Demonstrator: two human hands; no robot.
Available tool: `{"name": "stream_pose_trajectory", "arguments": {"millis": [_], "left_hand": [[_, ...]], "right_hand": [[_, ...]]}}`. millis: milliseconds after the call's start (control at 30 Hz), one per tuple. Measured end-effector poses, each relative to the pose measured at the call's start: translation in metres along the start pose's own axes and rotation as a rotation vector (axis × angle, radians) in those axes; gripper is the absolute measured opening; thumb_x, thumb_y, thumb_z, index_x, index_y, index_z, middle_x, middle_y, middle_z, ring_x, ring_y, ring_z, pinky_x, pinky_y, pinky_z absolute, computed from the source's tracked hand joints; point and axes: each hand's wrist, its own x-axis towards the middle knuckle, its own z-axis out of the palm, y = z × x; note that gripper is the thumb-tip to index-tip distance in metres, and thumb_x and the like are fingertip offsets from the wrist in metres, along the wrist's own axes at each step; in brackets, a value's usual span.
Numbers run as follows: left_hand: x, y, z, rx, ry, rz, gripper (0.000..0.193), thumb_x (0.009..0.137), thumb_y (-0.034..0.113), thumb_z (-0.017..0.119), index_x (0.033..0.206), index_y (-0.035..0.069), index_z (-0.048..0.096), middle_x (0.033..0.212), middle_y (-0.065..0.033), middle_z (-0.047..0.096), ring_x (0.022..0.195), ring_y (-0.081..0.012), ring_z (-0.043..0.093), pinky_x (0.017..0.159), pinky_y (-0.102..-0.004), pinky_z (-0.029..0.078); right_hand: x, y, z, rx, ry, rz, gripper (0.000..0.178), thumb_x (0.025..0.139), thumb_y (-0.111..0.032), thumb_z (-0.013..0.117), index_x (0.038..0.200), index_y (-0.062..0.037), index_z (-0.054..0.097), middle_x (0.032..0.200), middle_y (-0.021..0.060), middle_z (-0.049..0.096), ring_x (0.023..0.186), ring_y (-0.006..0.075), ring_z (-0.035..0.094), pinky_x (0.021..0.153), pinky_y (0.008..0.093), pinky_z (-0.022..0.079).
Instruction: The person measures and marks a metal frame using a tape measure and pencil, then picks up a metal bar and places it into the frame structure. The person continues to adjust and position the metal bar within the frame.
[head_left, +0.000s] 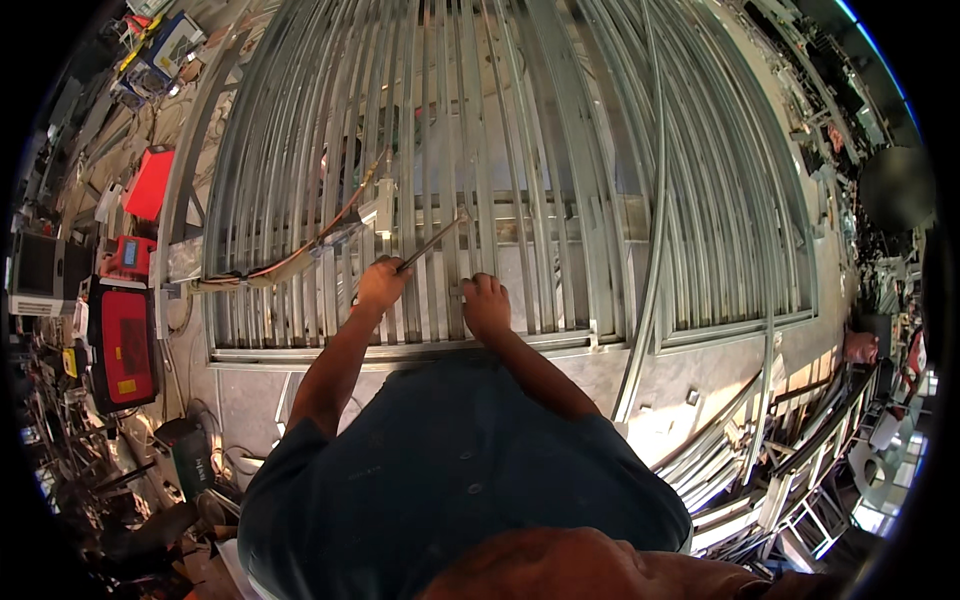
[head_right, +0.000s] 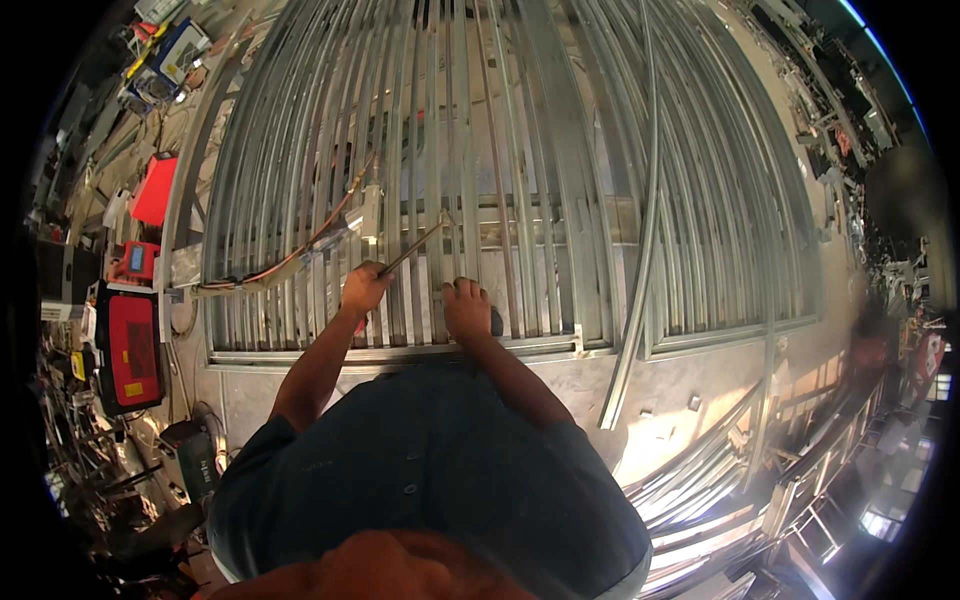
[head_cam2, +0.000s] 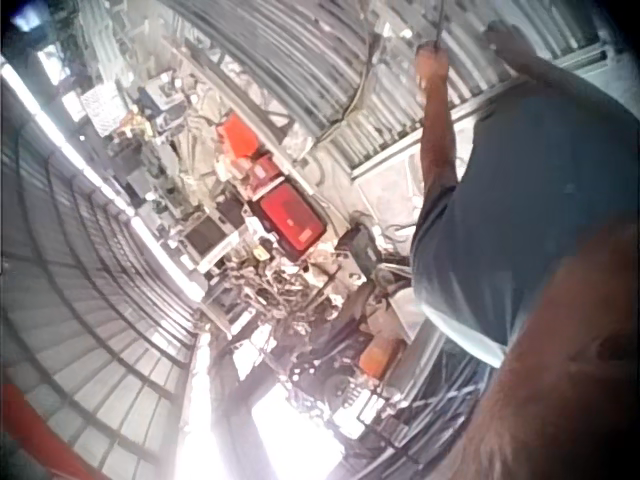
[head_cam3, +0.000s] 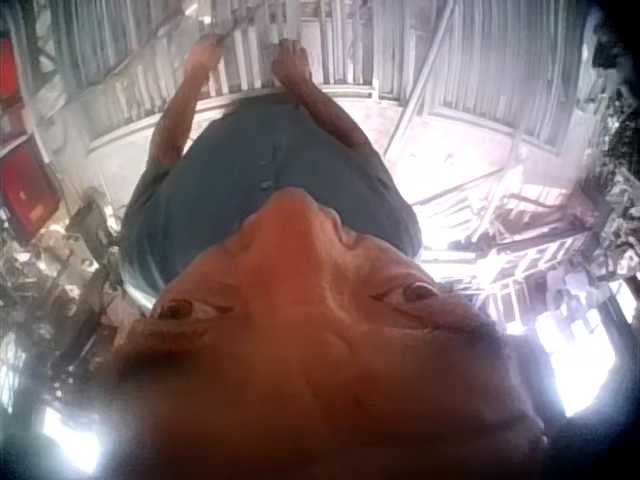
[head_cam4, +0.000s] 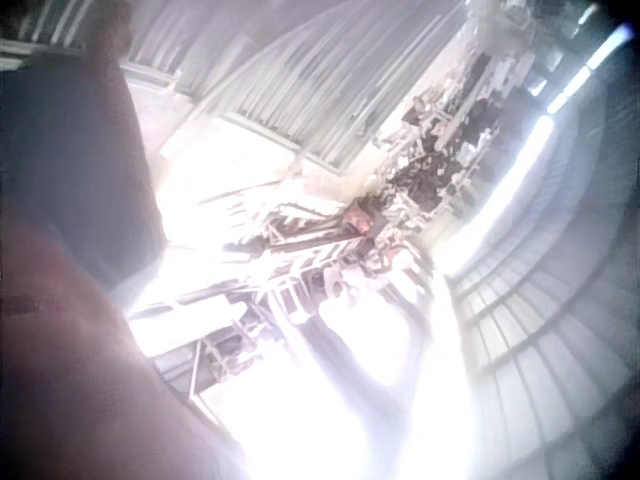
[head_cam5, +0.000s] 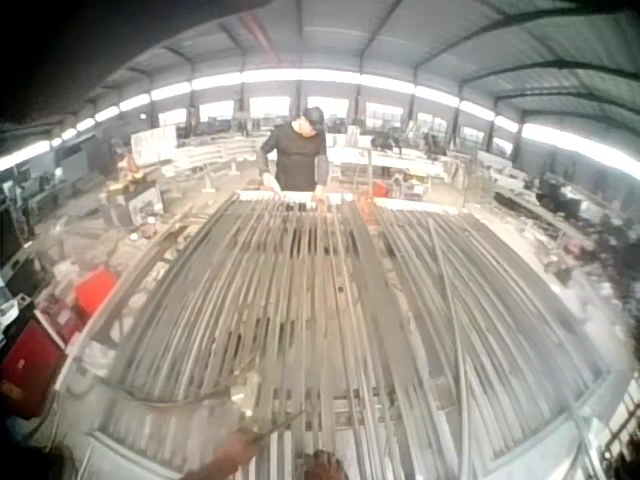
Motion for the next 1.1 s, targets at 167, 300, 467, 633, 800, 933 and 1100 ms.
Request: {"name": "stream_pose_trajectory", "arguments": {"millis": [167, 300, 467, 633, 800, 933, 1100], "left_hand": [[0.032, -0.015, 0.024, 0.185, -0.085, -0.007, 0.028, 0.09, 0.032, 0.066, 0.102, 0.008, 0.071, 0.108, -0.0175, 0.068, 0.099, -0.0393, 0.067, 0.086, -0.0482, 0.054], [0.038, -0.015, 0.031, 0.32, -0.081, -0.074, 0.023, 0.089, 0.027, 0.066, 0.103, 0.009, 0.071, 0.109, -0.015, 0.068, 0.101, -0.0363, 0.067, 0.087, -0.0476, 0.056], [0.024, -0.006, 0.04, 0.44, 0.171, 0.182, 0.026, 0.081, 0.007, 0.062, 0.106, 0.012, 0.07, 0.11, -0.0066, 0.064, 0.111, -0.0319, 0.062, 0.087, -0.0438, 0.056], [0.007, 0.018, 0.066, 0.04, -0.062, 0.447, 0.037, 0.074, 0.008, 0.069, 0.112, 0.01, 0.067, 0.11, -0.0071, 0.062, 0.113, -0.0304, 0.059, 0.091, -0.0424, 0.054], [0.0, 0.032, 0.085, 0.117, -0.184, 0.387, 0.036, 0.074, 0.013, 0.075, 0.108, 0.01, 0.067, 0.106, -0.0057, 0.061, 0.108, -0.0292, 0.06, 0.087, -0.0421, 0.056], [-0.002, 0.029, 0.095, 0.169, -0.11, 0.428, 0.029, 0.075, 0.016, 0.075, 0.103, 0.011, 0.067, 0.104, -0.005, 0.061, 0.105, -0.028, 0.061, 0.084, -0.0416, 0.057], [-0.002, 0.027, 0.104, 0.158, -0.089, 0.411, 0.022, 0.079, 0.017, 0.071, 0.099, 0.011, 0.069, 0.106, -0.0051, 0.062, 0.108, -0.0283, 0.06, 0.083, -0.0422, 0.057]], "right_hand": [[0.03, 0.025, 0.014, -0.093, -0.19, -0.182, 0.021, 0.08, -0.016, 0.068, 0.1, -0.0106, 0.069, 0.113, 0.0105, 0.057, 0.111, 0.0317, 0.058, 0.09, 0.046, 0.051], [0.035, 0.029, 0.013, -0.07, -0.31, -0.173, 0.016, 0.086, -0.012, 0.06, 0.097, -0.0074, 0.07, 0.112, 0.0119, 0.059, 0.105, 0.0308, 0.061, 0.088, 0.0455, 0.053], [0.033, 0.047, 0.048, -0.016, -0.356, -0.005, 0.015, 0.086, -0.011, 0.06, 0.097, -0.0057, 0.069, 0.112, 0.011, 0.059, 0.107, 0.0311, 0.062, 0.083, 0.043, 0.057], [0.037, 0.026, 0.003, 0.011, -0.302, -0.167, 0.014, 0.084, -0.012, 0.064, 0.098, -0.0083, 0.068, 0.109, 0.0083, 0.06, 0.105, 0.0284, 0.063, 0.084, 0.0418, 0.057], [0.033, 0.037, 0.007, 0.07, -0.285, -0.164, 0.021, 0.082, -0.013, 0.069, 0.102, -0.0099, 0.067, 0.112, 0.0061, 0.06, 0.105, 0.0292, 0.062, 0.084, 0.0425, 0.056], [0.027, 0.028, -0.001, 0.154, -0.13, -0.073, 0.029, 0.081, -0.015, 0.072, 0.108, -0.0098, 0.064, 0.116, 0.0083, 0.061, 0.103, 0.0332, 0.063, 0.082, 0.0455, 0.055], [-0.022, 0.005, -0.016, 0.13, -0.199, 0.299, 0.029, 0.088, -0.027, 0.067, 0.109, -0.0077, 0.062, 0.109, 0.0167, 0.062, 0.099, 0.038, 0.064, 0.08, 0.0494, 0.054]]}}
